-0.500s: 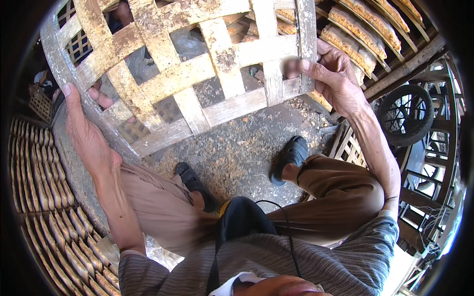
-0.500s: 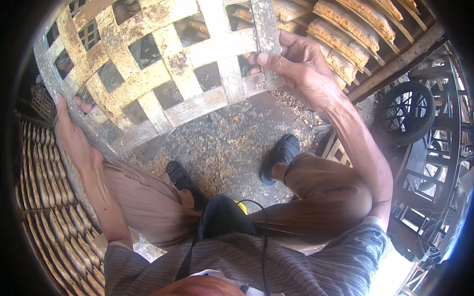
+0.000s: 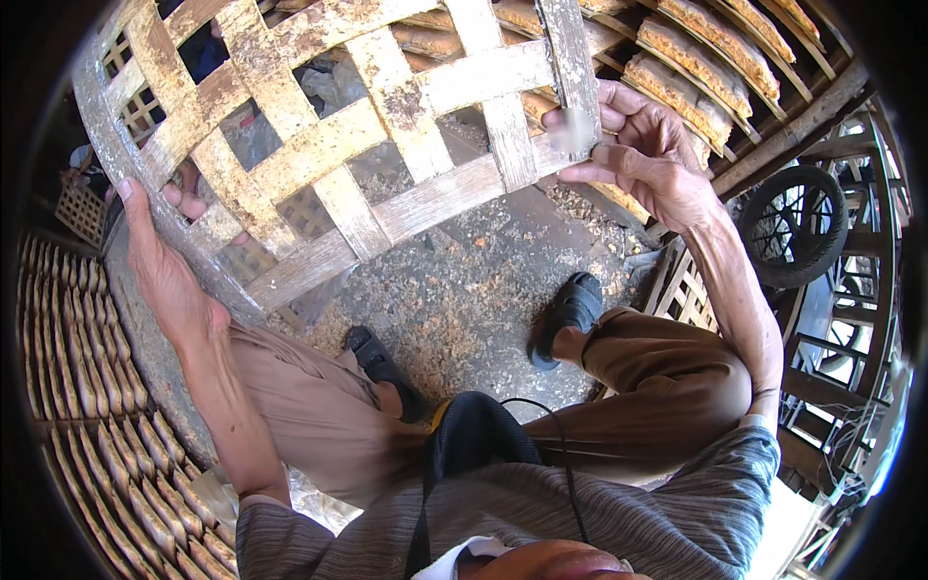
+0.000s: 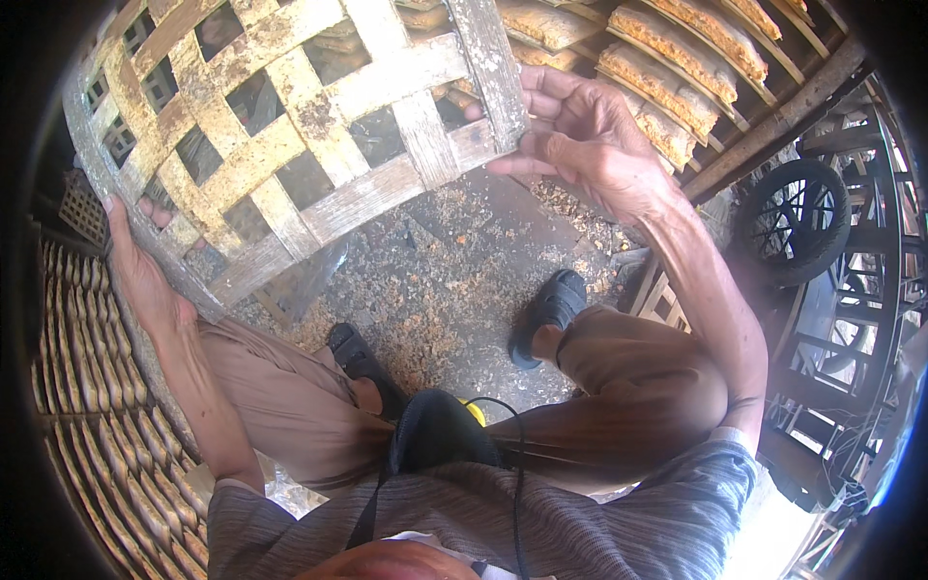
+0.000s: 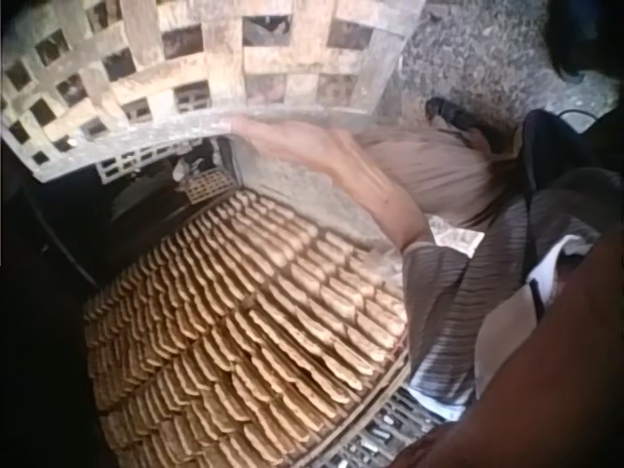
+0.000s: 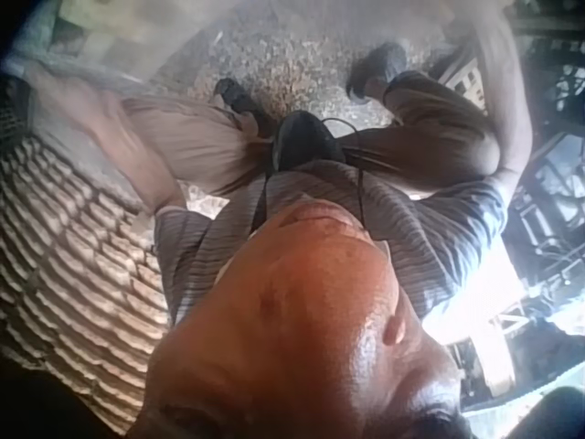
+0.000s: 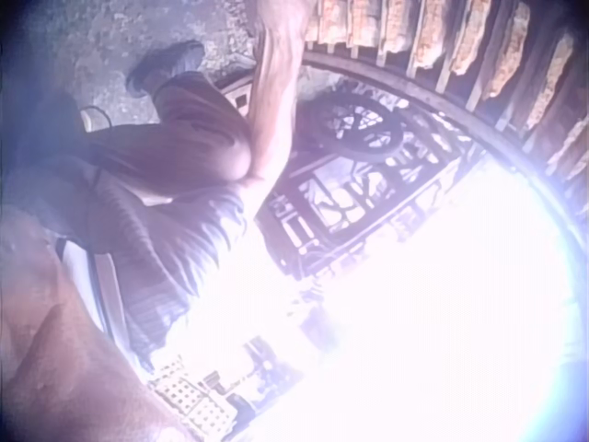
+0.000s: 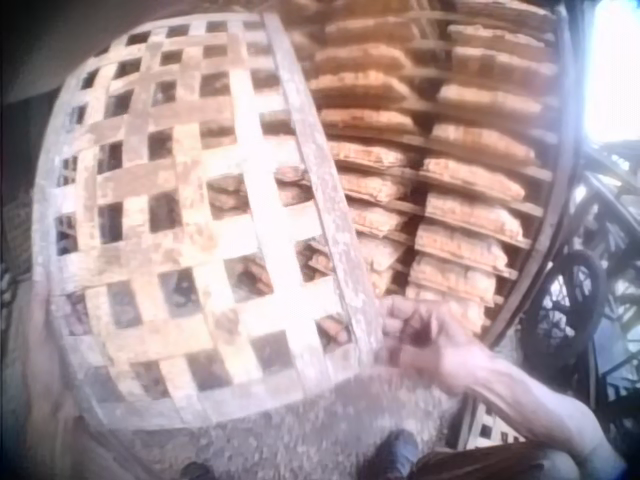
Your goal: The person assembles a wooden lattice by hand, interlocking slats and adjusting the frame. They repeatedly lift, rotate, and align the lattice pieces, then place the assembled unit on the floor among other similar items.
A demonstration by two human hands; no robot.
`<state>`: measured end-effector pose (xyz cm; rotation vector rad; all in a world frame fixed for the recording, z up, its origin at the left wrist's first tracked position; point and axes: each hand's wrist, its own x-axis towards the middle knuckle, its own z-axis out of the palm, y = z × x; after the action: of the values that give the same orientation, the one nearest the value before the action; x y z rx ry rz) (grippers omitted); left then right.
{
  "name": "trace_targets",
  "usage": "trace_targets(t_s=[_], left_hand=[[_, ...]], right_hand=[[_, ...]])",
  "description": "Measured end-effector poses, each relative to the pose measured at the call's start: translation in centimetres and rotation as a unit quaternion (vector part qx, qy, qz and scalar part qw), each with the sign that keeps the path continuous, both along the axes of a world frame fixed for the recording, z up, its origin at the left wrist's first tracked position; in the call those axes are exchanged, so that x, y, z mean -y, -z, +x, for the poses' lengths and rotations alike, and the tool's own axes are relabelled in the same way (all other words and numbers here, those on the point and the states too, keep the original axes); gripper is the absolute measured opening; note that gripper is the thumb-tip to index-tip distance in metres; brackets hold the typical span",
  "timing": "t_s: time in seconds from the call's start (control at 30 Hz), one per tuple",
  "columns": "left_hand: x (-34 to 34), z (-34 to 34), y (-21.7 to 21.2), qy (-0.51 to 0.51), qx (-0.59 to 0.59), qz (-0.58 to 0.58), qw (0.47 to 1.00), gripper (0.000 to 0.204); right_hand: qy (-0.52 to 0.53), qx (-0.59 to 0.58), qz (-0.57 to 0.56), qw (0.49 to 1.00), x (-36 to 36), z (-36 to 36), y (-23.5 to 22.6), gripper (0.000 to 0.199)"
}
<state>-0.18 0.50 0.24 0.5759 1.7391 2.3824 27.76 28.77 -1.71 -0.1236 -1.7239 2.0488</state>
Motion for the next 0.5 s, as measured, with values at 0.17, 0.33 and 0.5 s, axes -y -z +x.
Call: trace_targets(t_s=[0.17, 0.33, 0.5], left_hand=[[0.0, 0.1, -0.2, -0.014, -0.001, -0.005, 1.000, 0.038], [0.2, 0.4, -0.2, 0.008, 0.005, -0.033, 0.999, 0.041], [-0.3, 0.9, -0.6, -0.010, -0.029, -0.037, 0.999, 0.049]], right_hand=[[0.112, 0.117, 0.195, 0.967, 1.6, -0.4, -0.9, 0.054], [0.172, 0.143, 0.261, 0.939, 2.4, -1.1, -1.0, 0.052], [0.143, 0.049, 0.061, 0.987, 1.5, -0.7, -1.2, 0.039]])
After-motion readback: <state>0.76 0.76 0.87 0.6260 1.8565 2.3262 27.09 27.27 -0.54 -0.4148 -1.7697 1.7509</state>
